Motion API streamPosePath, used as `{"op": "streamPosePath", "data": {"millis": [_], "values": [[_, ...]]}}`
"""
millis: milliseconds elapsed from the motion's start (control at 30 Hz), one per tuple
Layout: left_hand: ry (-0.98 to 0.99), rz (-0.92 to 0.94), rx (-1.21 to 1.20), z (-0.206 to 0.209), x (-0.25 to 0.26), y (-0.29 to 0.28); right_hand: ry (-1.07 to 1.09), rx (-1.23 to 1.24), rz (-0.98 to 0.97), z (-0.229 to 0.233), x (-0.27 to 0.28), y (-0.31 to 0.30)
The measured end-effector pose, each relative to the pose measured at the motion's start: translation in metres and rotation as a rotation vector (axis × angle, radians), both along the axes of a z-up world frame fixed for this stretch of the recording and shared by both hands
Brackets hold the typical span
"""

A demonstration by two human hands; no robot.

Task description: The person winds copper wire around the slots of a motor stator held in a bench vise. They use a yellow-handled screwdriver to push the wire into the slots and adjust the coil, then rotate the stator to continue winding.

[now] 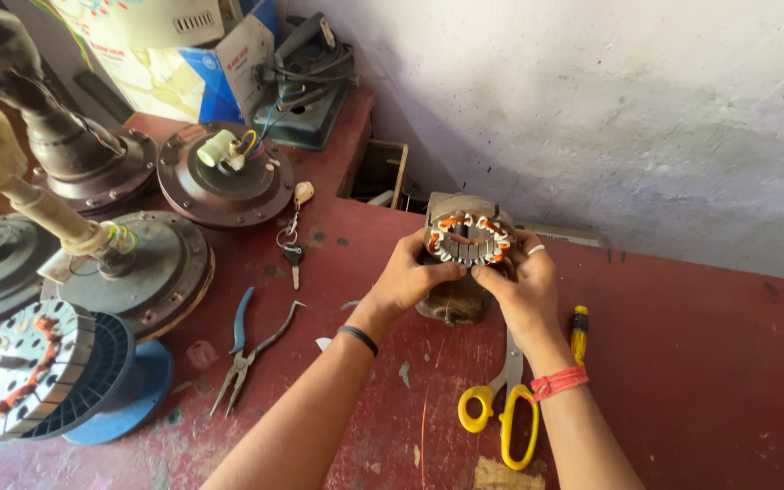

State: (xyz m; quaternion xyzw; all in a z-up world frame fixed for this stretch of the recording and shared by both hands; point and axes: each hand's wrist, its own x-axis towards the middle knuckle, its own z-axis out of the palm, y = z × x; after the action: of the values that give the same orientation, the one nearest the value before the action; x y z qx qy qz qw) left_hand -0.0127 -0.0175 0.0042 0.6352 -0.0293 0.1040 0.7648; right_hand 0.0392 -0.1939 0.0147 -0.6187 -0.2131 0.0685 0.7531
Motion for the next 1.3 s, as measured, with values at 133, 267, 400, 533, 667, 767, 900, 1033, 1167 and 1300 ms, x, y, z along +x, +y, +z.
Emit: {"op": "streamPosePath", "data": {"millis": [133,267,400,533,667,767,900,1033,1167,1300], "values": [[-0.058,0.031,0.037,-0.004,0.001,-0.003,-0.165,-0.075,-0.051,0.019,-0.016,0.0],[-0.017,0.039,0.014,0.003,0.002,-0.002,-0.265,-0.385,-0.587,0.026,-0.081,-0.001],[0.046,-0.007,-0.026,0.004,-0.001,0.002,0.224,-0.32,-0.211,0.014,-0.108,0.031],[0.057,-0.012,-0.02,0.007,-0.005,0.003,0.277,-0.323,-0.254,-0.001,-0.125,0.035],[0.059,-0.043,-0.05,0.012,-0.004,0.003,0.135,-0.383,-0.367,-0.018,-0.143,0.022],[0.13,-0.06,-0.102,0.013,-0.008,0.004,0.205,-0.445,-0.366,-0.03,-0.155,0.015],[0.133,-0.085,-0.137,0.017,-0.009,0.006,0.208,-0.482,-0.351,-0.034,-0.162,0.01],[0.125,-0.091,-0.065,0.02,-0.005,0.009,0.275,-0.643,-0.243,-0.024,-0.159,0.001],[0.125,-0.089,-0.077,0.02,-0.007,0.009,-0.089,-0.575,-0.331,0.007,-0.123,-0.016],[0.118,-0.088,-0.094,0.023,-0.01,0.007,-0.319,-0.488,-0.514,0.038,-0.079,-0.02]]}}
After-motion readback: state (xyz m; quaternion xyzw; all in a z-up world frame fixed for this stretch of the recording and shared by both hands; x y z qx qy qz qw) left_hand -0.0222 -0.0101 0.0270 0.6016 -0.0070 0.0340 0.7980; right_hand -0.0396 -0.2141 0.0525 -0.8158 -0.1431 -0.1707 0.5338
